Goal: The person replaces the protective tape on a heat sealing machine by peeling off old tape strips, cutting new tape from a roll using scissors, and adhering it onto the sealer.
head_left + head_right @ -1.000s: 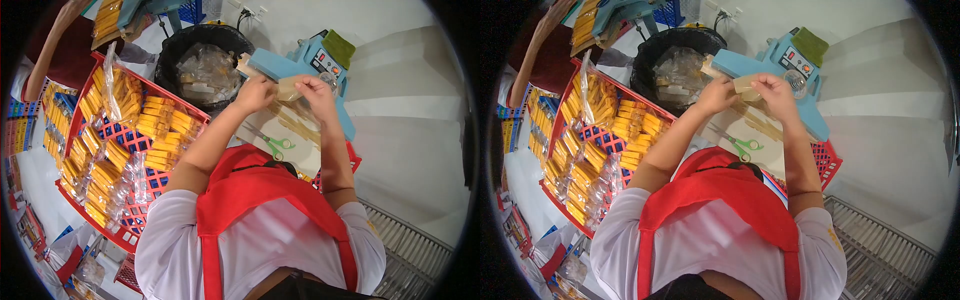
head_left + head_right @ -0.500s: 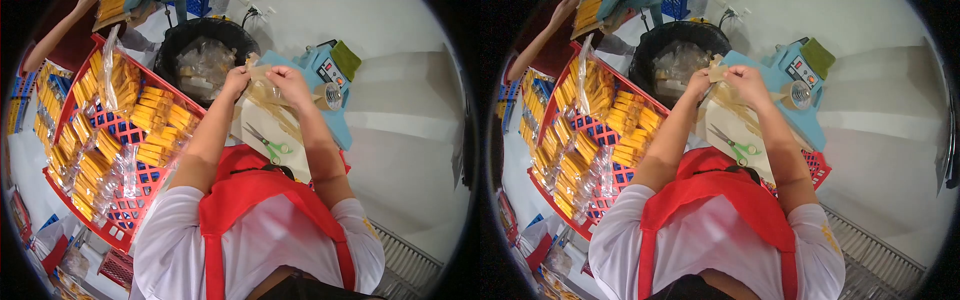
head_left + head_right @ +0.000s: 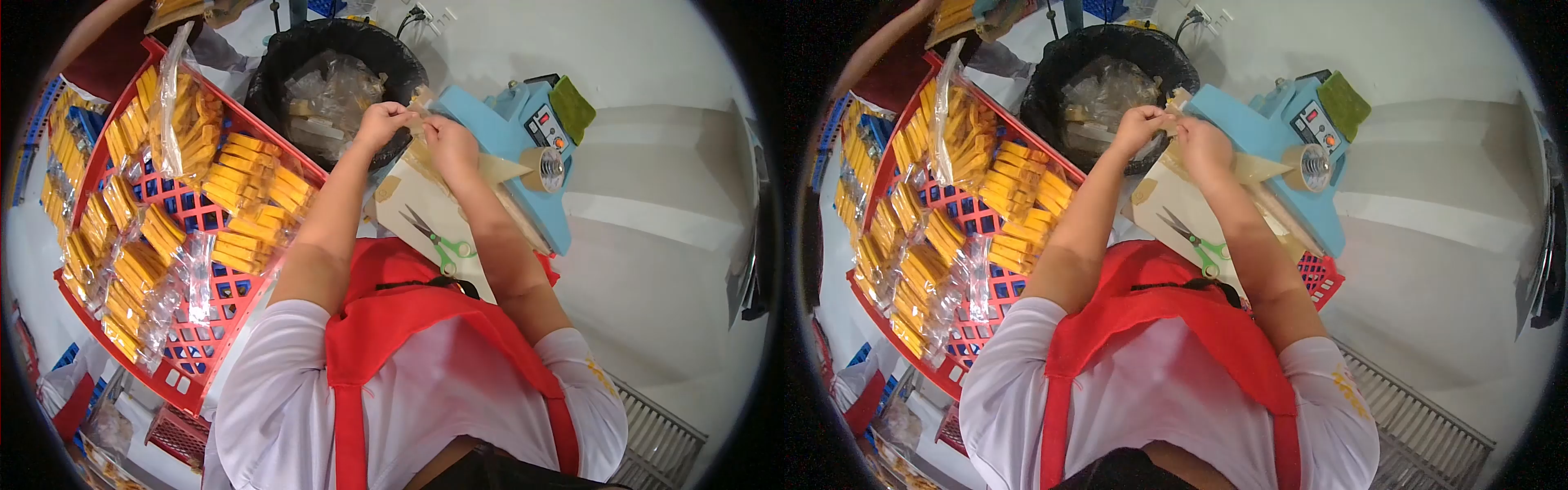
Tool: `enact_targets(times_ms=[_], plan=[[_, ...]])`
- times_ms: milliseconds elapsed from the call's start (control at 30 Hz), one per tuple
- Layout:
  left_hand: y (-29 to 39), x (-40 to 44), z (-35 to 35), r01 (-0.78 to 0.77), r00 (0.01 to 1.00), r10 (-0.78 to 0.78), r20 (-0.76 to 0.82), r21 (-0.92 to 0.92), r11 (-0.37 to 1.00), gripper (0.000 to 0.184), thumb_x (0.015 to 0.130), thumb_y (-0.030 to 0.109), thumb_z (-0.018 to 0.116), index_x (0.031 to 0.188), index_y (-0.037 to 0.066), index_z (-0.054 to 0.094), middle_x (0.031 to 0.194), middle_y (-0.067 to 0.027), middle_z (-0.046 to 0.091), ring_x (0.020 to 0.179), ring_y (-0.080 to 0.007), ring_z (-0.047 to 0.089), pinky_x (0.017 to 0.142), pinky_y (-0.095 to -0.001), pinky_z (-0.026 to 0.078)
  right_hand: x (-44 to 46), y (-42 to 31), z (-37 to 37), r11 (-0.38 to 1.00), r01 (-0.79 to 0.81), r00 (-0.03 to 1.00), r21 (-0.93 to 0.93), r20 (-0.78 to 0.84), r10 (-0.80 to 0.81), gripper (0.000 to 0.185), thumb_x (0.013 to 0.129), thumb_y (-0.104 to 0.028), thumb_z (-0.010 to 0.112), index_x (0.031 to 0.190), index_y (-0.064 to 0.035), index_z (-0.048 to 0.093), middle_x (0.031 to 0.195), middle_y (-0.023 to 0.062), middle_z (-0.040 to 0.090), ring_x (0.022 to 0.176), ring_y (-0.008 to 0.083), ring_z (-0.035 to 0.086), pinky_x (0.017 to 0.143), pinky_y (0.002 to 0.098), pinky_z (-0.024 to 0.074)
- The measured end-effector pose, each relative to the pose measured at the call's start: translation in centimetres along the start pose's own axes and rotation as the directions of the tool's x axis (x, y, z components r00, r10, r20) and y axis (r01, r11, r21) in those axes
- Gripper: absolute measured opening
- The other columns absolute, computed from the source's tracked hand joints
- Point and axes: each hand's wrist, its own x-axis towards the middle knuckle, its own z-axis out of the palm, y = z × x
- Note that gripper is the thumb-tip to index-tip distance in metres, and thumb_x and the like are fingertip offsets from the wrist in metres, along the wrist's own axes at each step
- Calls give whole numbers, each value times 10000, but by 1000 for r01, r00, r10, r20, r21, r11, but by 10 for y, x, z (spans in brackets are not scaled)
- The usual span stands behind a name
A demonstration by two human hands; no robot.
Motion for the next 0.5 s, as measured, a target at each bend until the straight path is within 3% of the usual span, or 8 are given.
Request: enact_targets(times_ms=[67, 167, 267, 367, 500], plan=[[0, -4, -4, 97, 995, -94, 33, -132, 986, 121, 757, 157, 563, 744, 42, 599, 611, 42, 515, 517, -29, 378, 462, -188, 303, 2, -5, 0, 994, -32, 999, -101, -6, 32, 176, 758, -219, 503, 857, -113, 603, 728, 126, 582, 679, 293, 555, 602, 361, 432], [11, -15, -8, 135, 989, -111, 99, -280, 950, 134, 770, 166, 552, 802, 42, 590, 692, 36, 534, 590, -20, 400, 519, -172, 321, 4, -9, 0, 984, -62, 998, -164, 15, 65, 185, 763, -232, 492, 869, -127, 604, 746, 127, 584, 699, 291, 561, 615, 366, 439], [21, -25, -5, 178, 980, -138, 142, -327, 928, 138, 770, 169, 560, 820, 43, 583, 735, 35, 542, 662, -23, 426, 585, -169, 343, 5, -10, 4, 976, -93, 995, -198, 27, 100, 191, 764, -240, 491, 877, -138, 606, 740, 126, 586, 701, 293, 561, 624, 374, 440], [12, -26, -3, 107, 977, -53, 206, -260, 960, 131, 764, 162, 571, 815, 41, 577, 758, 35, 550, 685, -37, 448, 633, -179, 360, 5, -13, 4, 969, -99, 993, -225, 48, 112, 196, 767, -231, 481, 896, -147, 602, 751, 129, 587, 716, 296, 562, 632, 381, 443], [12, -34, -14, 79, 984, -46, 171, -189, 979, 130, 750, 161, 585, 797, 40, 578, 745, 12, 561, 642, -53, 459, 607, -186, 372, 3, -16, 4, 959, -104, 985, -264, 106, 136, 218, 767, -207, 477, 953, -153, 578, 785, 127, 587, 747, 293, 560, 647, 384, 441]])
